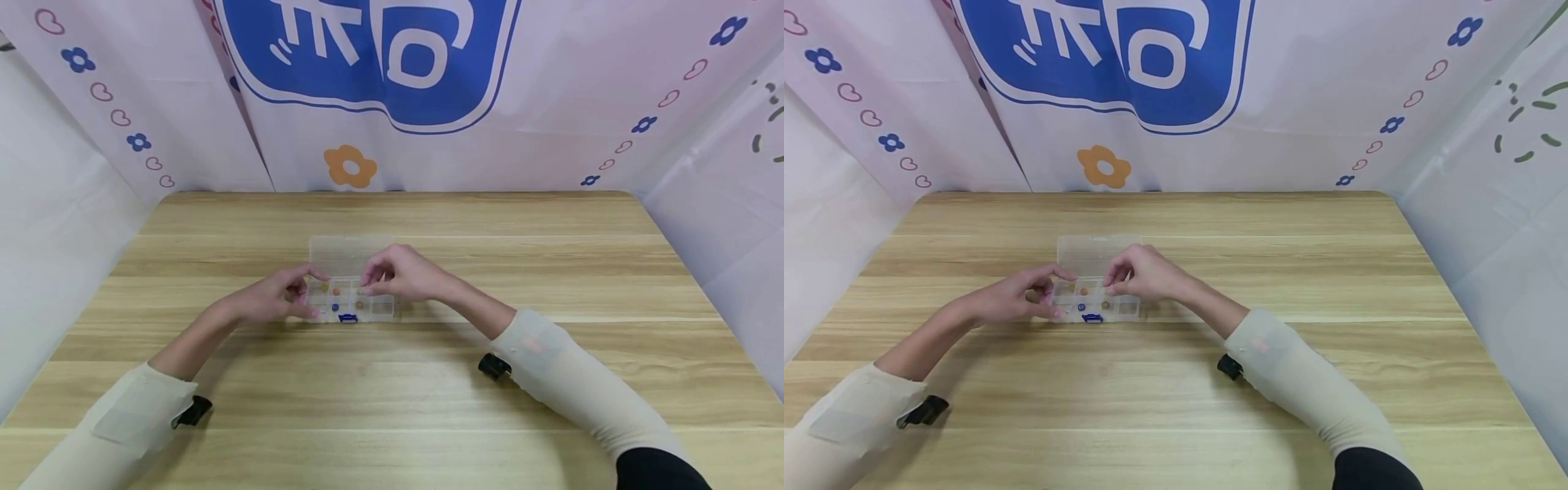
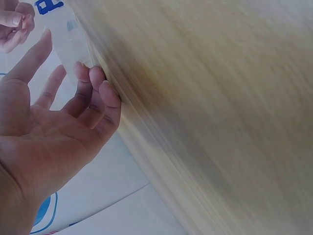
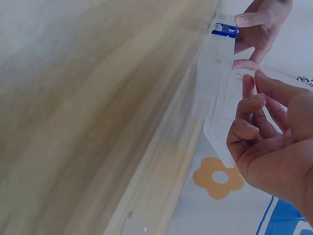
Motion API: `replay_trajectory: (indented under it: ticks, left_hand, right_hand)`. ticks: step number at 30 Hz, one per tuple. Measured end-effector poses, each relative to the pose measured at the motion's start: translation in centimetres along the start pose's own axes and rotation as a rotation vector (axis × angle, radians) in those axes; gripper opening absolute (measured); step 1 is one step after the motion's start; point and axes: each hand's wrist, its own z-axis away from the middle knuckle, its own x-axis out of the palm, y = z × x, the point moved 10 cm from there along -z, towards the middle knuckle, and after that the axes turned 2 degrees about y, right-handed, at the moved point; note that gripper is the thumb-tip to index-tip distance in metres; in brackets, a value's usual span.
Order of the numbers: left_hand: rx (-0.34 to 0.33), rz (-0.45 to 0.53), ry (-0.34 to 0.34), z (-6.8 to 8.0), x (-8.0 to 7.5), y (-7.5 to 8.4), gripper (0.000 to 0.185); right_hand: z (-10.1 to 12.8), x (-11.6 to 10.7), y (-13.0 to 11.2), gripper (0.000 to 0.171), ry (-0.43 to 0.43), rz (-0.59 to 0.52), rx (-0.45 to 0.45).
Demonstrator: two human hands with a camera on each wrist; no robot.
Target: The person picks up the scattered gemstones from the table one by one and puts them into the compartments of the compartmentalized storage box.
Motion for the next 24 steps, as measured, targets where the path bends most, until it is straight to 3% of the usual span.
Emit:
replay_trajectory:
  ticks: [14, 24]
  left_hand:
    - [-0.007, 0.018, -0.002, 0.2, 0.1, 0.2, 0.058]
    - [0.009, 0.014, 0.002, 0.2, 0.1, 0.3, 0.057]
  right_hand:
    - [2.0, -1.7, 1.2, 0.008, 0.038, 0.005, 0.024]
    - [4.2, -3.4, 3.2, 0.008, 0.072, 0.030, 0.091]
